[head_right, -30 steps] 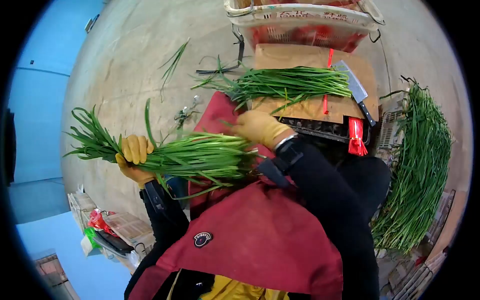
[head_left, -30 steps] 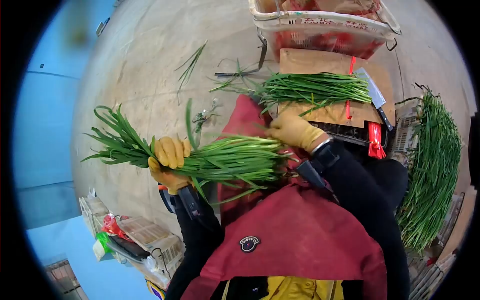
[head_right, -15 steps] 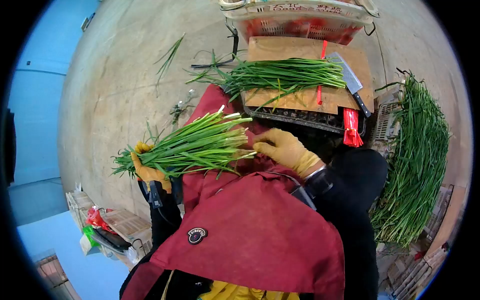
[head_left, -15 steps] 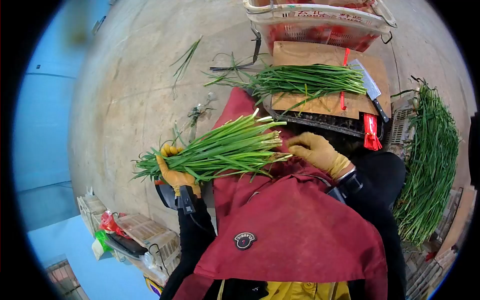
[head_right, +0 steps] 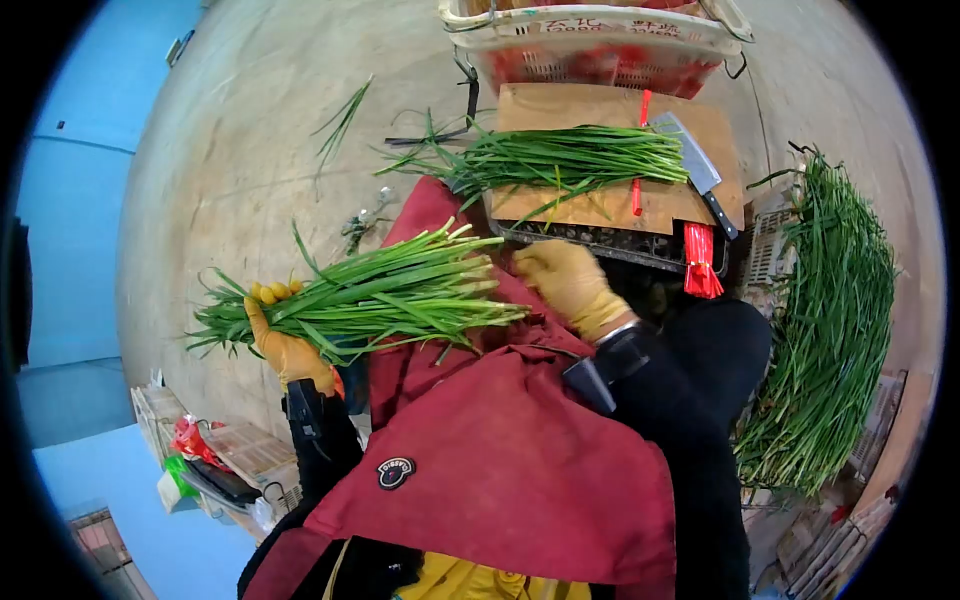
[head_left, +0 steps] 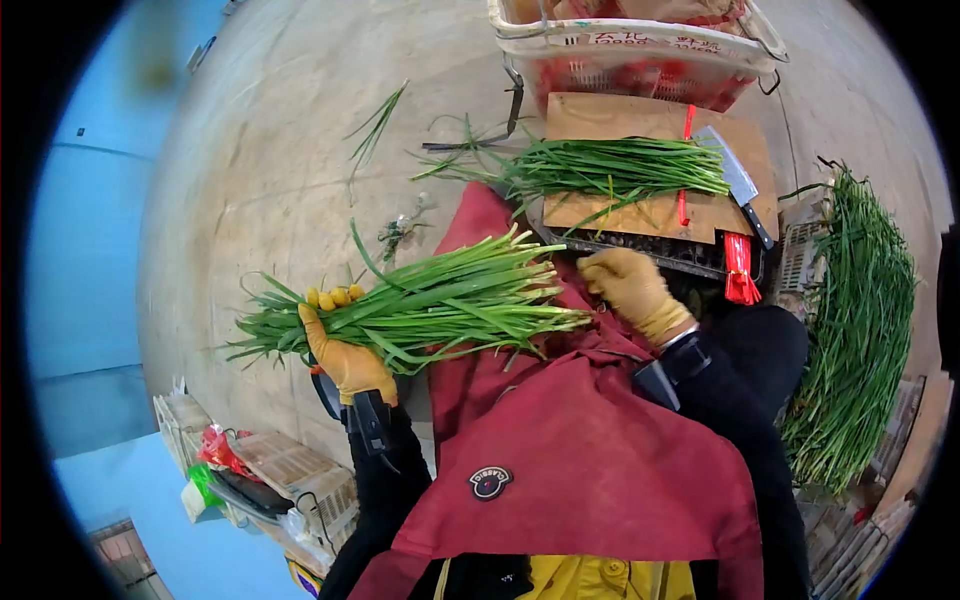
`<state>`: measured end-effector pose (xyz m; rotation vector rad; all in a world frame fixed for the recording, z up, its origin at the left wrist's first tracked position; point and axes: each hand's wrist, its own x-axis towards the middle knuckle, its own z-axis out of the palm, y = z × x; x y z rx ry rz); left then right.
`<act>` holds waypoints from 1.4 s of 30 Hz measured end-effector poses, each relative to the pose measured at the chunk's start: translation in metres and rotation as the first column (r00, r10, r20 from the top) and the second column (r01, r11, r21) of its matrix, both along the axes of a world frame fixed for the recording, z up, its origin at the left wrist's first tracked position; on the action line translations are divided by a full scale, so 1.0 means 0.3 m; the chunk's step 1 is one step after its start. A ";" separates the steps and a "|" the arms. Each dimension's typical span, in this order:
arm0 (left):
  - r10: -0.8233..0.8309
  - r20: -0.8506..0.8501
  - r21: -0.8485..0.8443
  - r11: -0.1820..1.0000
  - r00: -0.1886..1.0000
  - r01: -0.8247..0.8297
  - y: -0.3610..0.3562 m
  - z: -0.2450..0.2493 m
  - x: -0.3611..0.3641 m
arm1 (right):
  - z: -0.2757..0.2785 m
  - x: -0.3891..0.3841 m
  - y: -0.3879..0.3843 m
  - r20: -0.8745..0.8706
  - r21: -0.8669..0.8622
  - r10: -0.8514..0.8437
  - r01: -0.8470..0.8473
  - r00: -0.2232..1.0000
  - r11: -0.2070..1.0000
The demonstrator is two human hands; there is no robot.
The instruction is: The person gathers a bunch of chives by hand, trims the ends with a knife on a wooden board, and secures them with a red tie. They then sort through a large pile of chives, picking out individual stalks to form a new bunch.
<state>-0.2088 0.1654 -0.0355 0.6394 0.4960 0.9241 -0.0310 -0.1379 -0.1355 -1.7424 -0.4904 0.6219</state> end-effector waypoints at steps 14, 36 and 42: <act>-0.026 -0.050 0.053 0.998 0.998 0.029 -0.113 0.098 0.055 | 0.069 -0.076 0.090 0.210 -0.342 0.431 -0.347 0.878 0.873; -0.128 -0.203 -0.171 0.981 0.971 0.093 -0.066 0.061 -0.079 | 0.208 0.287 -0.252 0.189 -0.484 0.398 -0.267 0.898 0.833; -0.050 -0.211 -0.179 0.984 0.976 0.012 -0.048 0.004 -0.090 | 0.176 0.066 -0.118 0.362 -0.141 0.261 -0.225 0.895 0.964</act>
